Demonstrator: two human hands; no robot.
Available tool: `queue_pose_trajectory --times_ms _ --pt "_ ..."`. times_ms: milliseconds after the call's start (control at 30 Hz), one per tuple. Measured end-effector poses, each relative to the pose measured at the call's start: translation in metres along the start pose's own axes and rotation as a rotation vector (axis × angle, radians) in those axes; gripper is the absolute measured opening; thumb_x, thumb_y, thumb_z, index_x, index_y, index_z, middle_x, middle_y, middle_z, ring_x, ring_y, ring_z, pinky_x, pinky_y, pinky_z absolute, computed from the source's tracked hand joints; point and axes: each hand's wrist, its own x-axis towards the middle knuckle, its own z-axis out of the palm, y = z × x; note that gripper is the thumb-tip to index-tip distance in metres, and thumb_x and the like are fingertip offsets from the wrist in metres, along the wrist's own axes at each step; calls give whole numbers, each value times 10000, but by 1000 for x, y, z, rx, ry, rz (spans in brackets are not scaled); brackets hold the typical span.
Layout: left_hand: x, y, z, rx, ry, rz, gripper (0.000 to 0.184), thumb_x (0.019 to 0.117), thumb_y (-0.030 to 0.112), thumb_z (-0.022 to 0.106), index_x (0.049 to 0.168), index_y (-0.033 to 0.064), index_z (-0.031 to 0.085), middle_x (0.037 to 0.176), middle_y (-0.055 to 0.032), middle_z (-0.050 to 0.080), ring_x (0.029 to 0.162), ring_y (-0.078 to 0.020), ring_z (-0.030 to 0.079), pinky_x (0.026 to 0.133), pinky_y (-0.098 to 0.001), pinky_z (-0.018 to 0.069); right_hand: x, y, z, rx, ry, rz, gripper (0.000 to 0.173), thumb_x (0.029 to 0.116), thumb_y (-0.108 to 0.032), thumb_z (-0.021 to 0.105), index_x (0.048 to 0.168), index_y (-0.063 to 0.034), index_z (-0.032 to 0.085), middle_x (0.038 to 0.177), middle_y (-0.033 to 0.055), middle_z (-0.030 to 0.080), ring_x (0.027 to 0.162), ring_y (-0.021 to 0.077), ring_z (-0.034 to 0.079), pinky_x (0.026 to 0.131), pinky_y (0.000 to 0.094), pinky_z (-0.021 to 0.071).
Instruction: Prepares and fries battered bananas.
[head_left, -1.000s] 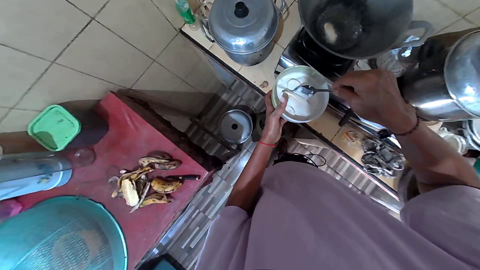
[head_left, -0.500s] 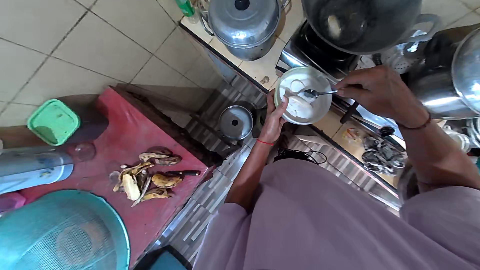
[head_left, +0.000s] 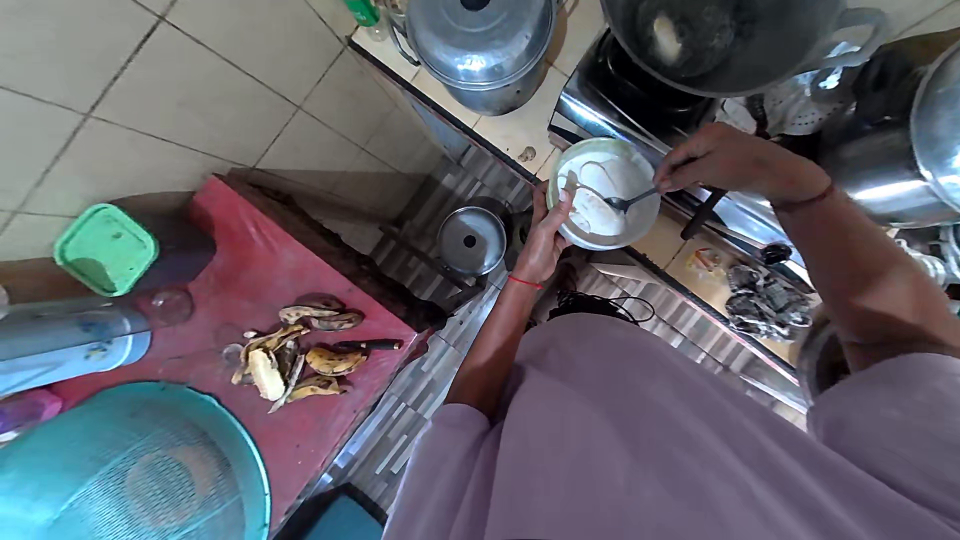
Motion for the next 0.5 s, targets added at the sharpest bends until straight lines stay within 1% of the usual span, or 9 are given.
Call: queue_pose_trajectory --times_ms 33,67,100,133,233,333,367,433,500 --pt "0 -1 -2 -5 -7 0 501 1060 342 439 1509 239 242 1261 -80 595 999 -162 679 803 -313 599 4 4 0 70 -18 34 144 969 -8 636 925 -34 771 790 46 694 677 94 584 667 323 496" --pt "0 -1 -3 -7 -13 3 507 1059 338 441 1511 238 236 1264 -81 594 1000 -163 680 802 -314 601 6 9 2 126 -20 42 157 958 11 629 895 -36 766 734 15 673 597 48 532 589 253 460" --pt "0 -1 -4 -7 -16 4 510 1058 332 440 1511 240 228 1262 -79 593 998 -160 681 803 -310 602 8 12 3 175 -19 44 171 951 25 623 869 -34 761 685 -7 648 536 22 481 527 210 414" --pt "-1 -1 -5 -8 -14 3 522 1060 323 436 1525 240 214 1267 -83 591 1001 -162 681 808 -314 601 9 14 3 207 -23 47 180 951 30 619 859 -32 760 670 -15 642 515 14 459 506 196 389" --pt "-1 1 -5 -18 1 -4 549 1066 315 430 1549 239 181 1274 -87 588 1011 -164 679 818 -319 600 9 20 3 257 -19 26 194 932 22 601 849 -48 761 703 -22 673 541 7 497 523 186 412" --pt "0 0 -8 -35 -12 15 610 1045 350 468 1562 248 161 1302 -83 586 1045 -165 674 839 -325 599 5 17 0 258 6 48 186 946 22 591 878 -30 756 764 1 697 634 28 573 621 213 485" --pt "0 -1 -9 -38 -16 25 612 1042 358 474 1558 244 166 1307 -82 587 1053 -170 676 846 -333 601 3 15 -1 247 21 57 180 955 23 593 888 -25 753 771 3 698 643 27 582 630 214 497" --pt "1 0 -10 -29 -12 29 601 1036 363 479 1546 242 186 1305 -77 584 1051 -165 673 841 -326 599 0 13 -2 260 70 62 188 956 24 594 867 -39 747 727 -23 675 585 3 532 569 187 451" --pt "1 -1 -12 -17 -1 23 622 1031 358 490 1557 244 178 1331 -81 568 1064 -163 664 852 -327 592 -3 12 -5 291 121 56 196 954 27 584 873 -44 748 727 -29 671 579 -3 514 563 183 438"
